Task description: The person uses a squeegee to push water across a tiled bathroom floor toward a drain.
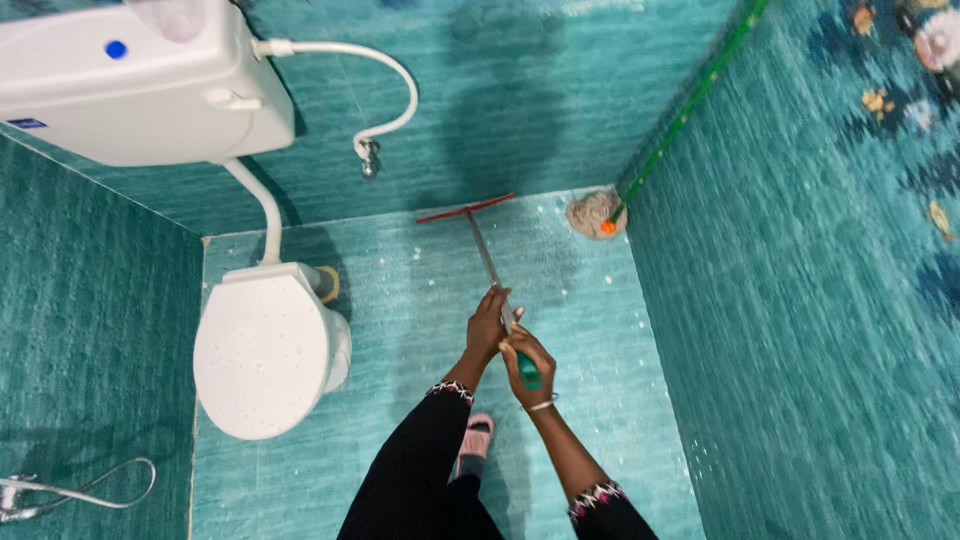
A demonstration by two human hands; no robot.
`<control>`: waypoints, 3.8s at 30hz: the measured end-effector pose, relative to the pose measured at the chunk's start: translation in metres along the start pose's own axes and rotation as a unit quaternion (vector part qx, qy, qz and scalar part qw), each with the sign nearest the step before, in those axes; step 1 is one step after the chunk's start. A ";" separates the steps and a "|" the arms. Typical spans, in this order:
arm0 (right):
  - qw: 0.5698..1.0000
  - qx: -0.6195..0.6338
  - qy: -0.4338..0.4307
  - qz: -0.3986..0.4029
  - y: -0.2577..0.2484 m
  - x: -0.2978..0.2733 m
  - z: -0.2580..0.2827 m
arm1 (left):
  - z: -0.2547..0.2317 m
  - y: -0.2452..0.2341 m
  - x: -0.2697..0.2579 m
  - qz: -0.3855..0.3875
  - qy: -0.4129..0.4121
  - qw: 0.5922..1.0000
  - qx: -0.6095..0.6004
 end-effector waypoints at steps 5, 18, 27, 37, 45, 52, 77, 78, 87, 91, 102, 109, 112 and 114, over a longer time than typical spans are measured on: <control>0.999 0.042 0.002 0.006 0.030 0.036 -0.023 | 0.015 -0.010 0.016 0.093 0.031 0.995 -0.008; 0.996 0.031 0.082 -0.024 -0.076 -0.163 0.029 | -0.031 0.097 -0.115 0.263 0.063 0.961 0.054; 0.981 -0.029 0.188 -0.045 -0.164 -0.459 0.123 | -0.111 0.224 -0.344 0.363 0.284 0.887 0.041; 0.990 0.016 0.131 -0.054 -0.203 -0.655 0.192 | -0.197 0.309 -0.592 0.554 0.406 0.726 -0.018; 0.982 0.007 0.186 -0.023 -0.180 -0.655 0.194 | -0.201 0.278 -0.623 0.518 0.378 0.764 -0.066; 0.975 -0.028 0.220 0.017 -0.123 -0.546 0.173 | -0.129 0.193 -0.551 0.389 0.311 0.850 -0.170; 0.997 0.036 0.019 0.071 0.193 -0.088 0.090 | 0.143 -0.112 -0.181 0.048 0.027 0.992 -0.114; 0.997 0.030 0.031 0.065 0.187 -0.100 0.091 | 0.143 -0.106 -0.186 0.071 0.011 0.990 -0.117; 0.992 0.045 0.057 0.102 0.099 -0.251 0.149 | 0.104 -0.009 -0.286 0.210 -0.007 0.976 0.056; 0.990 0.039 0.072 0.114 0.053 -0.323 0.181 | 0.080 0.036 -0.355 0.215 -0.002 0.975 0.057; 0.979 0.005 0.128 0.161 -0.125 -0.543 0.230 | -0.049 0.186 -0.540 0.257 0.089 0.959 -0.078; 0.993 0.038 0.035 0.108 -0.242 -0.637 0.203 | -0.157 0.269 -0.608 0.400 0.175 0.898 -0.053; 0.982 0.060 0.025 0.179 -0.261 -0.676 0.169 | -0.172 0.287 -0.628 0.447 0.131 0.882 -0.071; 0.971 0.065 0.020 0.229 -0.262 -0.702 0.137 | -0.171 0.277 -0.638 0.385 0.149 0.907 -0.079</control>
Point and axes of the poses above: each hand's wrist, its own x-axis towards the middle knuckle, its own y-axis out of the palm, z = x × y, the point moved 6 cm from there along x, towards the middle knuckle, and after that the axes turned 13 degrees about z, right-handed, at the moved point
